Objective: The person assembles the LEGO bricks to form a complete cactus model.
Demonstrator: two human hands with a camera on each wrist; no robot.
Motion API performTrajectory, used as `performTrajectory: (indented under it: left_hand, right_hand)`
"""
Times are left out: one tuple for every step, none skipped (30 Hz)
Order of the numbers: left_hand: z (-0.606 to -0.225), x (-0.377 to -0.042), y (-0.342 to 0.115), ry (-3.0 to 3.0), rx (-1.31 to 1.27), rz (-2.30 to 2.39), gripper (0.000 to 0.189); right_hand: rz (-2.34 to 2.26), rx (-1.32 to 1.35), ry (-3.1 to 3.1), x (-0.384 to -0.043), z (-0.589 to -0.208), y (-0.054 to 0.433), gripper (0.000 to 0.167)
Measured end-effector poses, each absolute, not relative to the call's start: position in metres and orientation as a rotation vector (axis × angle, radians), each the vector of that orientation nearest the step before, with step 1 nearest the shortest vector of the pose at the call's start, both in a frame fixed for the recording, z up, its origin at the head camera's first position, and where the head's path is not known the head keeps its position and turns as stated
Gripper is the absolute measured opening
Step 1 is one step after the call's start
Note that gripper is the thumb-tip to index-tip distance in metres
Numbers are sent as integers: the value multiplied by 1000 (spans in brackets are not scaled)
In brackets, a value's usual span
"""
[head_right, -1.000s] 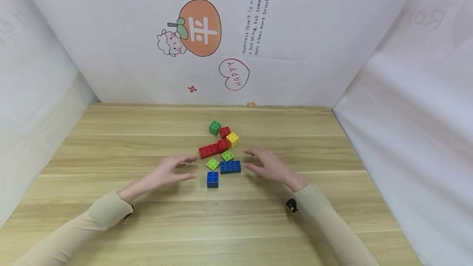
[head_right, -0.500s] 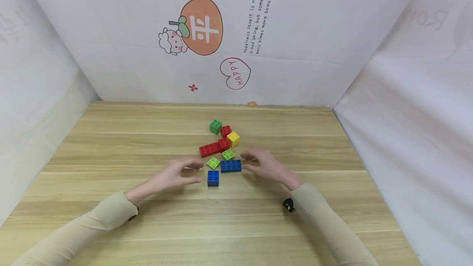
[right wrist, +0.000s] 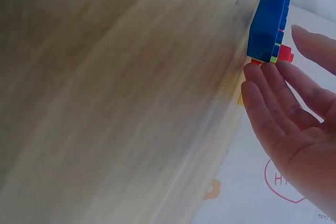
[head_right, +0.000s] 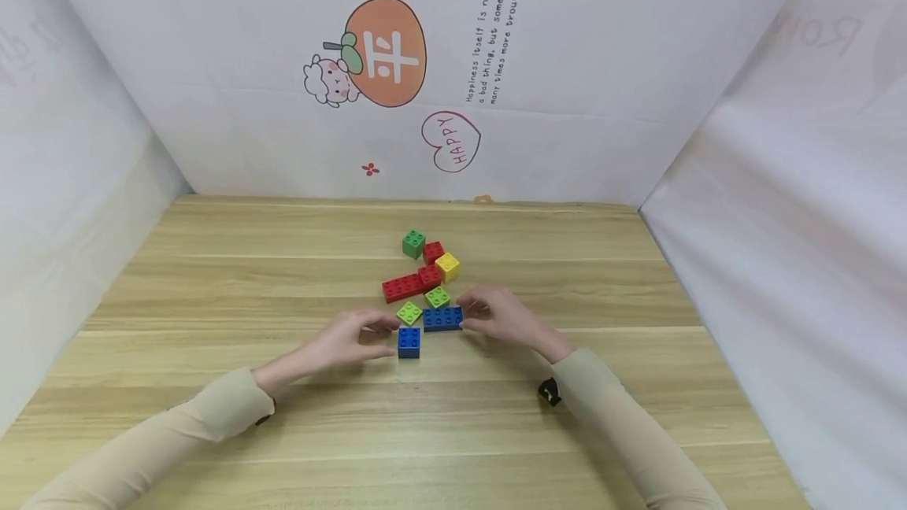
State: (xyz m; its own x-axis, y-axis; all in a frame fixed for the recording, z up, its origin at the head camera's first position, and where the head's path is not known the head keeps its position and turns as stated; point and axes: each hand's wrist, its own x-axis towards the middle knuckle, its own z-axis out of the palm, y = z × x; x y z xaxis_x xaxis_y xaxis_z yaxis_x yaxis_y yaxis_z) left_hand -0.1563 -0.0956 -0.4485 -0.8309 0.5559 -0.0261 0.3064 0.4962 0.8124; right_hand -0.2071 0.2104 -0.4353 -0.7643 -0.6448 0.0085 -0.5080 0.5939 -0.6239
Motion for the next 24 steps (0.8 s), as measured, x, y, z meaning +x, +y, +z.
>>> performTrajectory:
  left_hand:
    - [-449,-156,-95,2459,725,1249,44]
    - [-449,-157,-94,2462,720,1245,43]
    - [-449,-157,-93,2465,718,1241,42]
    - [-450,-157,-92,2471,723,1236,42]
    - [-450,-157,-92,2477,721,1232,41]
    - [-451,-158,-92,2485,730,1226,41]
    - [-451,-158,-91,2491,732,1219,41]
    - [-451,-158,-91,2497,733,1213,41]
    - [-452,-158,-90,2501,734,1210,41]
    - [-452,-158,-90,2505,735,1207,41]
    - [-452,-159,-90,2505,730,1204,42]
    - [-452,-159,-89,2506,732,1202,42]
    - [-452,-159,-89,2504,725,1201,42]
    - [-452,-159,-88,2503,727,1200,42]
    - [-452,-159,-88,2503,730,1199,42]
    - [-452,-159,-87,2503,733,1195,42]
    - [-452,-159,-87,2503,736,1193,42]
    - [-452,-159,-87,2503,737,1190,42]
    - [-452,-159,-86,2503,736,1188,41]
    - [-452,-159,-86,2503,736,1186,41]
    - [-452,-159,-86,2502,734,1188,41]
    - [-451,-159,-86,2503,733,1187,41]
    - [-451,-159,-85,2503,732,1189,41]
    - [-451,-159,-85,2502,729,1189,41]
  right_hand:
    - [-916,-957,2602,-207,-435,210,36]
    - [-911,-960,2600,-207,-436,210,35]
    - [-908,-970,2596,-208,-436,210,33]
    - [-904,-976,2594,-208,-437,210,32]
    - [-898,-974,2593,-208,-436,210,31]
    - [-892,-974,2592,-208,-437,209,30]
    - [-886,-973,2591,-208,-437,209,29]
    - [-881,-975,2591,-209,-437,208,28]
    - [-878,-976,2589,-209,-437,208,28]
    - [-878,-967,2587,-209,-437,207,29]
    - [-880,-963,2583,-210,-437,207,29]
    - [-881,-966,2579,-210,-437,206,29]
    - [-882,-971,2574,-211,-438,206,30]
    - [-882,-971,2569,-211,-438,206,30]
    - [-883,-971,2565,-212,-437,206,31]
    - [-883,-969,2563,-212,-438,206,30]
    - [-878,-974,2562,-212,-438,206,31]
    - [-876,-973,2561,-212,-438,205,31]
    - [-872,-971,2562,-212,-437,205,31]
    - [-868,-965,2563,-212,-436,204,32]
    - [-862,-966,2563,-212,-436,203,32]
    - [-854,-967,2566,-212,-436,203,33]
    - [-847,-966,2568,-212,-436,202,33]
    - [-842,-958,2569,-211,-435,201,34]
